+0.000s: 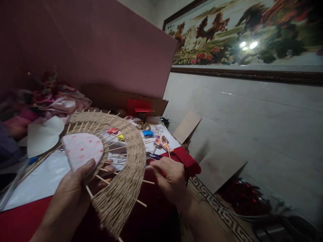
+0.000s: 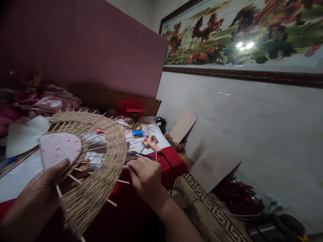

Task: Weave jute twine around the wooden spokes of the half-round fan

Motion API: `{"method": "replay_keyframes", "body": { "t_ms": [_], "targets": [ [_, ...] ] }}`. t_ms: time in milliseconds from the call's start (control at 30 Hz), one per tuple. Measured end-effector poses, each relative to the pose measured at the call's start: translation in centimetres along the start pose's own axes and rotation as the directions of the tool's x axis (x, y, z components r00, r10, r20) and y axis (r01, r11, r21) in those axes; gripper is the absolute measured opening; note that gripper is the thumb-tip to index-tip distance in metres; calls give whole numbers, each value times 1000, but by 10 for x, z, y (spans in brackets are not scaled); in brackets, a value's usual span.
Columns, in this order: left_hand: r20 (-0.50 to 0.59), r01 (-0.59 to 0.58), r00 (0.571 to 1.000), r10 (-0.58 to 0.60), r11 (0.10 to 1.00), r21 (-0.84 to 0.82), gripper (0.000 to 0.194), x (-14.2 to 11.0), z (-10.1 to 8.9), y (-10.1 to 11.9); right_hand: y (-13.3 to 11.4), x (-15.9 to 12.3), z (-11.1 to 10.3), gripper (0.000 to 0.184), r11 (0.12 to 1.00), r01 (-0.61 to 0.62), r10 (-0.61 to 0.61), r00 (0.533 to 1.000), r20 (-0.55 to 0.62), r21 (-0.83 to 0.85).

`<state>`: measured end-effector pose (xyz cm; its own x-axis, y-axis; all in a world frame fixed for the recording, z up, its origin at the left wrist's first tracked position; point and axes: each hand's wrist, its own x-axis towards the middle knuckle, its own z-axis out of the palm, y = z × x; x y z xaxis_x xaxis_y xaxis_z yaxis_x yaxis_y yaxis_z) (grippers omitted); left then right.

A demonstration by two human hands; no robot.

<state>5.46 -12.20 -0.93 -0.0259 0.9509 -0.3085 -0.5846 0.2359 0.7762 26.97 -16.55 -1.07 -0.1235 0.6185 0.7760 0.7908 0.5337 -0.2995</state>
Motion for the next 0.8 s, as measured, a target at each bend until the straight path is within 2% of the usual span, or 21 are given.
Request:
{"method": "replay_keyframes", "body": {
  "t_ms": [100,267,367,500,567,633,733,800],
  "targets": [
    [66,-69,996,63,993,100,30,-1,-3,2,2,4,-1,15,997,-65,65,998,-2,38],
    [39,-36,999,32,994,107,28,2,-9,4,8,5,-3,12,947,-230,230,973,27,225],
    [-3,18,1000,-18,998,53,21,2,-6,5,10,2,2,11,874,-344,341,937,70,344],
    [-41,95,995,-95,995,-20,19,0,-1,5,10,-4,14,14,713,-481,460,870,178,509],
    [-45,140,989,-142,989,-42,18,-2,1,5,10,-6,19,17,634,-516,490,844,217,576],
    [-44,189,981,-191,980,-54,18,-4,2,6,11,-7,22,20,591,-517,505,836,217,619],
    [-37,227,972,-231,970,-86,19,-5,3,7,10,-8,23,19,590,-503,502,841,201,631],
    [-35,198,979,-202,975,-98,20,-5,3,8,8,-11,22,17,605,-517,505,837,210,606]
  ]
}}
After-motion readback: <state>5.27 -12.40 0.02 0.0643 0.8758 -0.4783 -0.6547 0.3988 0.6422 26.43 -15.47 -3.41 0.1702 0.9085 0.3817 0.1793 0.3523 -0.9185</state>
